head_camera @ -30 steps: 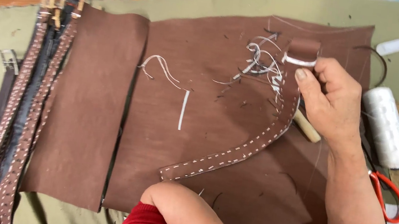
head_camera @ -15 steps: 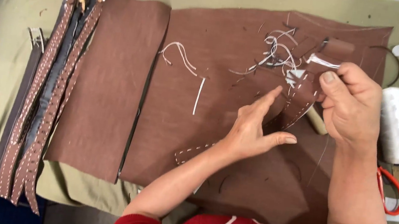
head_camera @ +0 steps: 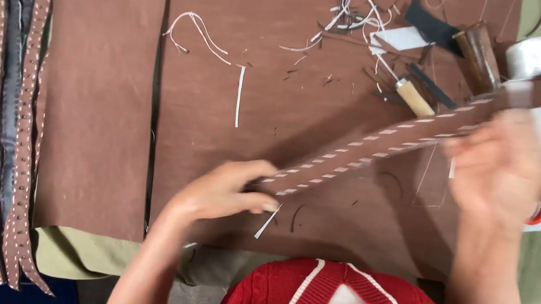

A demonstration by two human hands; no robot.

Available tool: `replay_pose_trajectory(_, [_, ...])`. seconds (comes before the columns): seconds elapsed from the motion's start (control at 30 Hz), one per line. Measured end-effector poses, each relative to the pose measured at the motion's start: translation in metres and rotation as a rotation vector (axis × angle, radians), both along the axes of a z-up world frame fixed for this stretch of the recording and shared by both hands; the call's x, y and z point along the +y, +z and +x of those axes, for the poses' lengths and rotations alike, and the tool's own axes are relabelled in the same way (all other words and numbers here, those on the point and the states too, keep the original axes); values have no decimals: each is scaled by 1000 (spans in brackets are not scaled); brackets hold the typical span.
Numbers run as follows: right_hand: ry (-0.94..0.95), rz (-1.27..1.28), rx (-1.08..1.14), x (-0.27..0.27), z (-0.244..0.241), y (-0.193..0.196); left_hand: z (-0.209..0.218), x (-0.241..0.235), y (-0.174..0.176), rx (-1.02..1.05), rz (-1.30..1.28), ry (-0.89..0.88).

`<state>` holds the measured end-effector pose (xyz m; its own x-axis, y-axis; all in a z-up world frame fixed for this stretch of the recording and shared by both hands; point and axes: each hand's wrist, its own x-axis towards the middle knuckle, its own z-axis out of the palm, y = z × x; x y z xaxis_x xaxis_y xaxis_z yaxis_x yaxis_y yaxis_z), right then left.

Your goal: Finishing leather straps by tying off threads, trimming them with scissors, and assembling leather keepers.

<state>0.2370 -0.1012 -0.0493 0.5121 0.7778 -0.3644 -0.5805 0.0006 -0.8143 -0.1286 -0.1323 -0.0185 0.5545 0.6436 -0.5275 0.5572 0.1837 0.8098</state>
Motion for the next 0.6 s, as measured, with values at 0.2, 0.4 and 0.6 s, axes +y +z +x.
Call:
replay_pose_trajectory(0.2, [576,-34,251,-6,-52,-69,-63,-37,-9,249,-98,185])
replay_pose_trajectory(0.4, [641,-180,144,10,-72,-83,-84,-46,-41,360,-67,330])
replay_pose_trajectory(0.6, [599,-189,-35,-3,-52,-74,-75,-40,-50,318,-59,394])
